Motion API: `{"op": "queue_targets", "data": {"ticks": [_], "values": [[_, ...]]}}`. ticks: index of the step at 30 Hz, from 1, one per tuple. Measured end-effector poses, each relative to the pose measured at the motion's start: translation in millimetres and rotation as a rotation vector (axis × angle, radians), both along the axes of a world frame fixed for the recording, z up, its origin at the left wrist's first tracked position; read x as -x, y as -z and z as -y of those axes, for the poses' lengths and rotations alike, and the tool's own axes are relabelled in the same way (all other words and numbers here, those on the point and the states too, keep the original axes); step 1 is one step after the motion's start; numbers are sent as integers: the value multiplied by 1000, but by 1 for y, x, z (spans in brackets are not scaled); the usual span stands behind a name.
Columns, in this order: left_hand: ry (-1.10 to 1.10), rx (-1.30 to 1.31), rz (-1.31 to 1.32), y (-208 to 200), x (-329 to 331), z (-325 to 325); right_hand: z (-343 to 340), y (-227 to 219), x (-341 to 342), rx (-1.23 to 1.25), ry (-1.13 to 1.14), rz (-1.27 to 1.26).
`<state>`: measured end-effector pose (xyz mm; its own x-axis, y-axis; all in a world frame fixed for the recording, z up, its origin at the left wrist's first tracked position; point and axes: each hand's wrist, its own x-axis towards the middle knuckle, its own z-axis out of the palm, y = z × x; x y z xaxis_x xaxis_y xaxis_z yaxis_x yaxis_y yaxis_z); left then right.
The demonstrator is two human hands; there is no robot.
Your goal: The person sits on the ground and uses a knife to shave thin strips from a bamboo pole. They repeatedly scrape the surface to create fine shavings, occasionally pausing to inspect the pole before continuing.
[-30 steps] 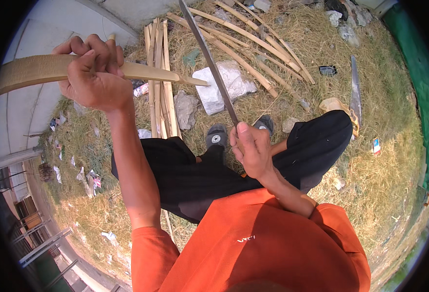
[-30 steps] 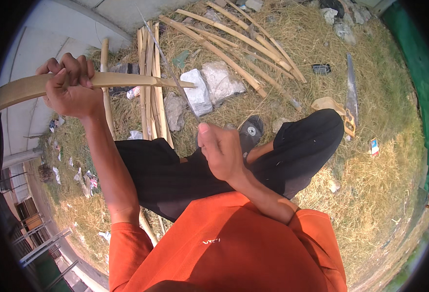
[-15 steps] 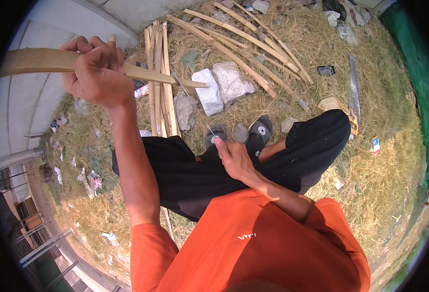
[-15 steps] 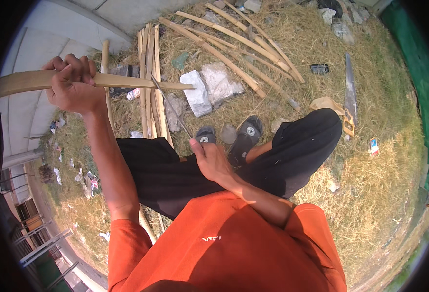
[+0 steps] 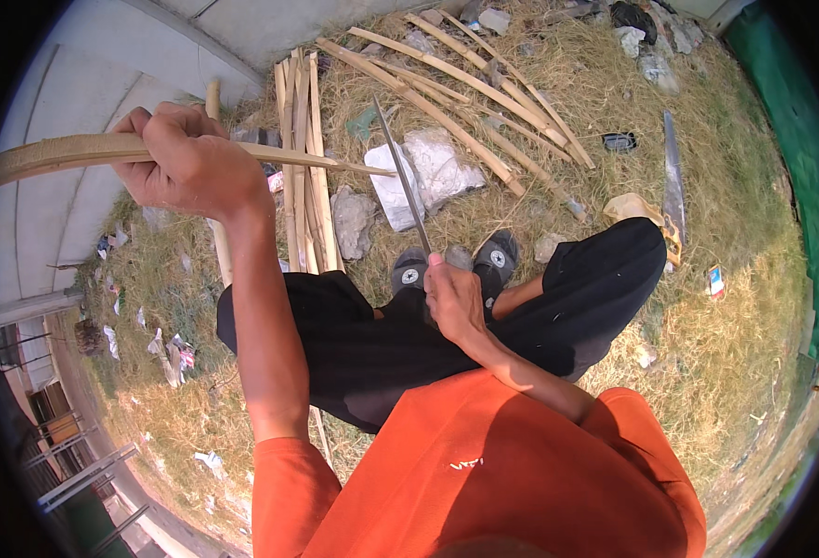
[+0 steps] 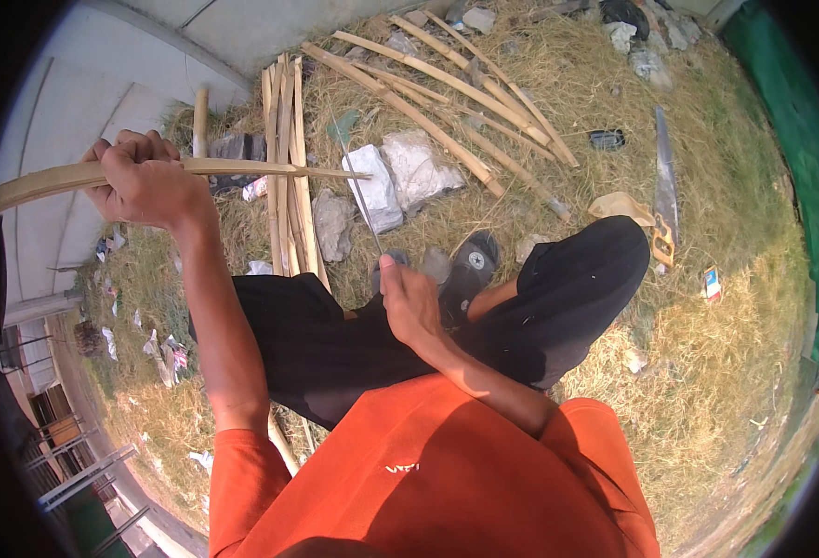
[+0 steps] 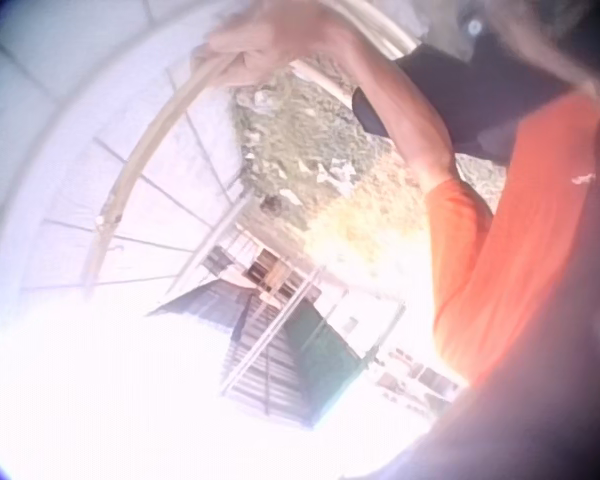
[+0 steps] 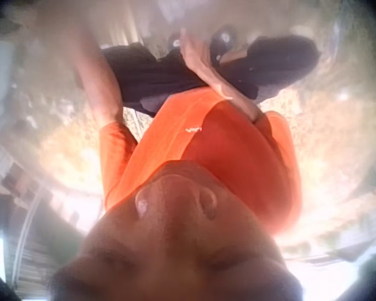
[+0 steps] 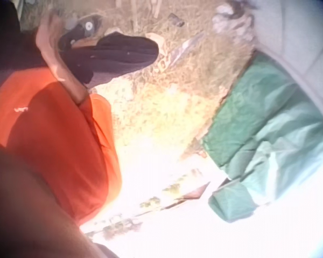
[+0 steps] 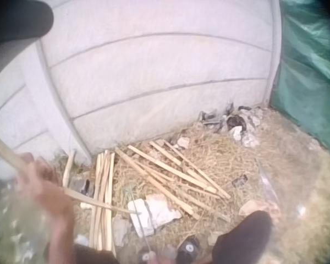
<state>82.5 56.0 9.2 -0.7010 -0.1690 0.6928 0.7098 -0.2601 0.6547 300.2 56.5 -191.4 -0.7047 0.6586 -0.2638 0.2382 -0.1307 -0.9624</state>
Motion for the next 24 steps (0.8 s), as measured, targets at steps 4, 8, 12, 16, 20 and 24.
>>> {"op": "queue_targets", "data": {"ticks": [4, 8, 12, 16, 20, 24], "values": [[27, 7, -29, -2, -3, -6, -3, -32, -4, -30, -81, -134], [127, -8, -33, -2, 0, 0, -28, -26, 8, -7, -231, 159], [214, -37, -6, -1, -1, 3, -28, -69, 8, -86, -47, -189], [206, -43, -30, -1, 4, 4, -18, -31, 6, -150, -204, 119], [275, -13, -69, -1, 9, 10, -44, -39, 1, -126, -298, 266], [371, 9, -84, 3, 10, 14, -30, -71, -4, -45, -168, -250]]}}
